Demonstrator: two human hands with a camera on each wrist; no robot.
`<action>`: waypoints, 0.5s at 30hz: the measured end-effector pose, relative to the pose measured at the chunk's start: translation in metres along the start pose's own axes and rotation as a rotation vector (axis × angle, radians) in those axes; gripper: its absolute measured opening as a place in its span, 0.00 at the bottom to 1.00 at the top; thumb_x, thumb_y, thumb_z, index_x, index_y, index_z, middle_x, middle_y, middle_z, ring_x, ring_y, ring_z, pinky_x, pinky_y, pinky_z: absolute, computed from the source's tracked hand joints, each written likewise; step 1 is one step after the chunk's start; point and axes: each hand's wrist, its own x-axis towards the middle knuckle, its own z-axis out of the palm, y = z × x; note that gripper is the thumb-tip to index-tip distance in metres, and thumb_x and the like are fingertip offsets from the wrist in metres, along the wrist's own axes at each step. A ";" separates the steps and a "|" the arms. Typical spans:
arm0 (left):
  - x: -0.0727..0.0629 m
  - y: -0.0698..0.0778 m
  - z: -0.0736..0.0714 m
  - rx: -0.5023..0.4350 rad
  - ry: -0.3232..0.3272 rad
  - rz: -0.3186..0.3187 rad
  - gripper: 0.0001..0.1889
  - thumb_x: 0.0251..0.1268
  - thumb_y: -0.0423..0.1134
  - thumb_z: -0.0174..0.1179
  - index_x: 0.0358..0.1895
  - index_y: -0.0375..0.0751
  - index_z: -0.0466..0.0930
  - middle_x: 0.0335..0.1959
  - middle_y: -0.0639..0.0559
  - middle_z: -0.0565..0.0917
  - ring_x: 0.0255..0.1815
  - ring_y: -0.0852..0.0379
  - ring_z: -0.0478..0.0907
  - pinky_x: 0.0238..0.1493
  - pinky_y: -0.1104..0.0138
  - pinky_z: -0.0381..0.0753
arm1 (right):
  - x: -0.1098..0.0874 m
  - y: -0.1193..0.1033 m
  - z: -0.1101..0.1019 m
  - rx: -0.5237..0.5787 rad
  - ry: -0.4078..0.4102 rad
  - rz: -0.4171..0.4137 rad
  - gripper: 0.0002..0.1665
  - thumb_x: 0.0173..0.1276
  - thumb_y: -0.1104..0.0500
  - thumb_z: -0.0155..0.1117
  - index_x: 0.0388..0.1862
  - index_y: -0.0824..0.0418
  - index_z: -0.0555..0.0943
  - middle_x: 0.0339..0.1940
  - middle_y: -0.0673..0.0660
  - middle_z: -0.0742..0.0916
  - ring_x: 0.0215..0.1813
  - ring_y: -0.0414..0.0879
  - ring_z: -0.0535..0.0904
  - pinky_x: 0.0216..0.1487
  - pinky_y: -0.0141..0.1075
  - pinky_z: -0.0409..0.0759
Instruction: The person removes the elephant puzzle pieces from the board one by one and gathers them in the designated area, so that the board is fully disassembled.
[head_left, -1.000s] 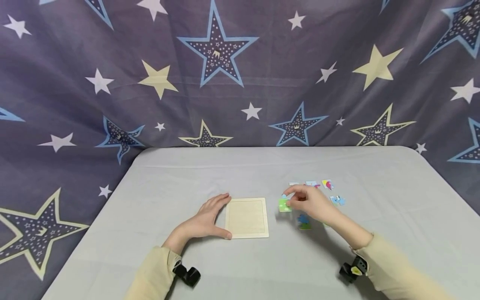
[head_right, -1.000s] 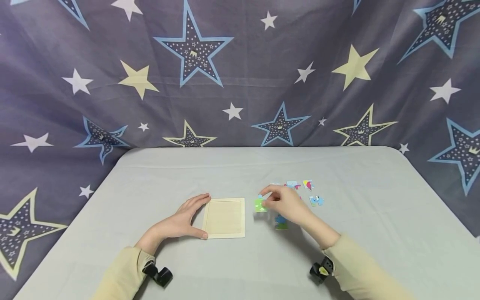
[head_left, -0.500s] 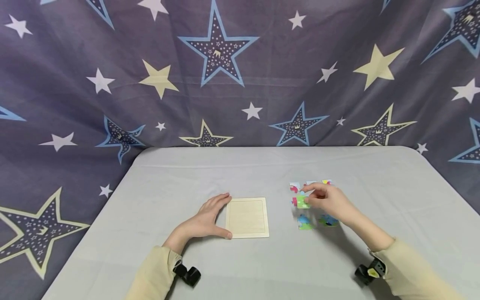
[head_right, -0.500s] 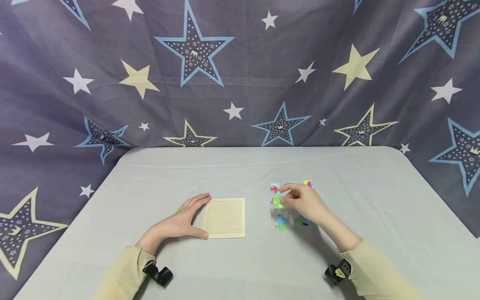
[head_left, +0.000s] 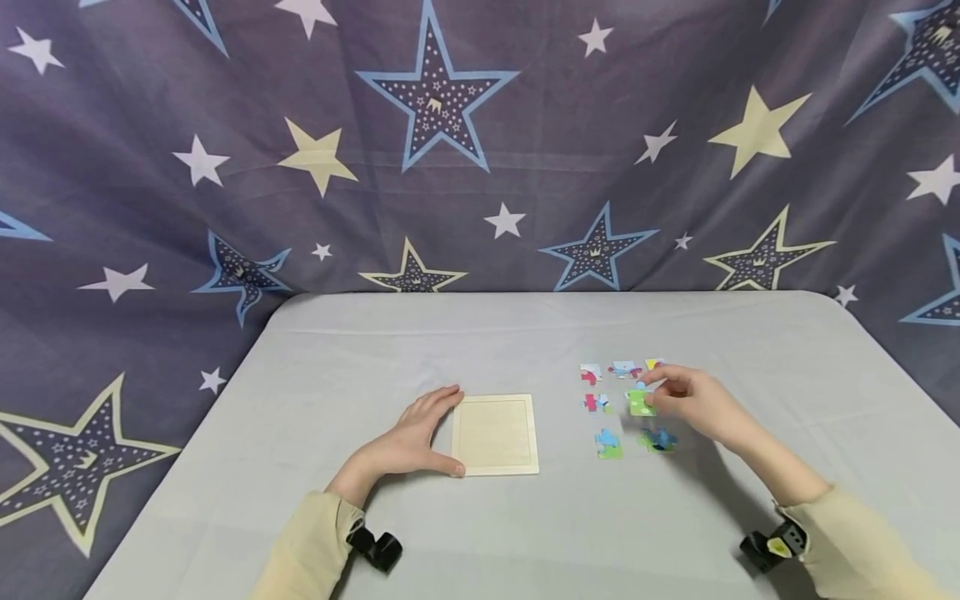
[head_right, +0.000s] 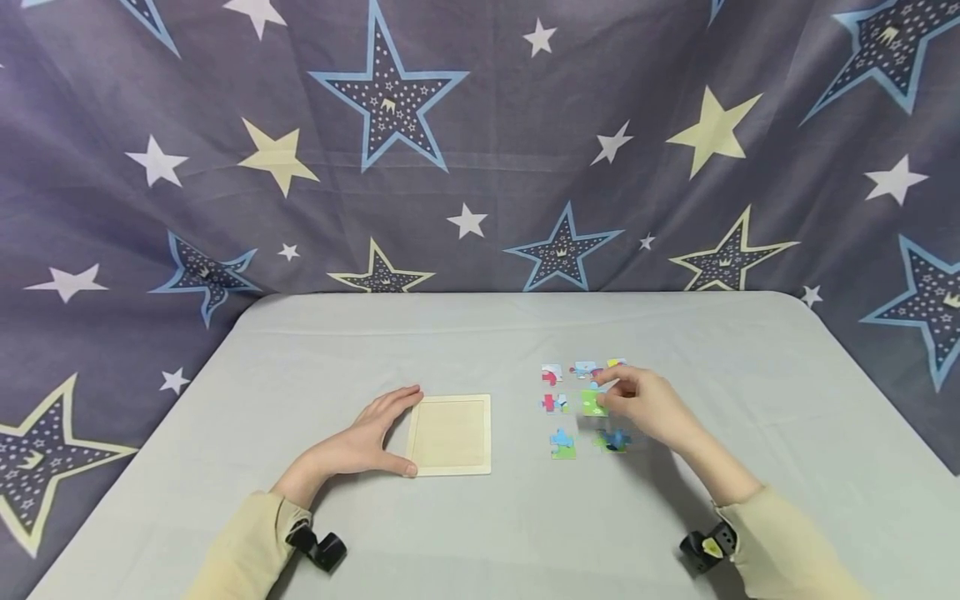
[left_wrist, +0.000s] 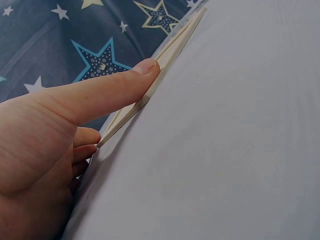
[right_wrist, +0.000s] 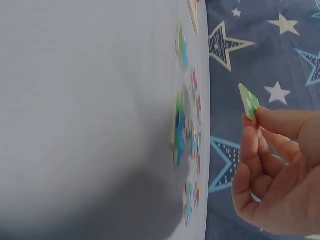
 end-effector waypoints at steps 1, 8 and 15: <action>0.000 0.000 0.000 -0.001 0.000 -0.002 0.56 0.37 0.57 0.71 0.70 0.40 0.51 0.72 0.46 0.50 0.72 0.43 0.42 0.67 0.45 0.44 | 0.000 0.002 -0.002 -0.003 -0.003 -0.002 0.16 0.63 0.57 0.60 0.48 0.63 0.77 0.26 0.53 0.83 0.29 0.45 0.76 0.31 0.31 0.73; 0.000 0.000 0.001 0.007 -0.006 -0.003 0.55 0.37 0.57 0.71 0.70 0.40 0.51 0.72 0.45 0.50 0.72 0.43 0.43 0.67 0.45 0.44 | -0.006 0.013 -0.016 -0.025 -0.015 0.005 0.17 0.65 0.58 0.58 0.49 0.66 0.76 0.27 0.53 0.84 0.30 0.44 0.78 0.32 0.34 0.75; 0.000 0.002 -0.001 0.001 0.001 0.012 0.55 0.38 0.56 0.71 0.70 0.38 0.52 0.71 0.43 0.51 0.72 0.41 0.43 0.67 0.44 0.45 | -0.010 0.022 -0.024 -0.068 -0.041 0.037 0.16 0.65 0.57 0.58 0.48 0.64 0.76 0.26 0.53 0.84 0.29 0.45 0.78 0.32 0.34 0.74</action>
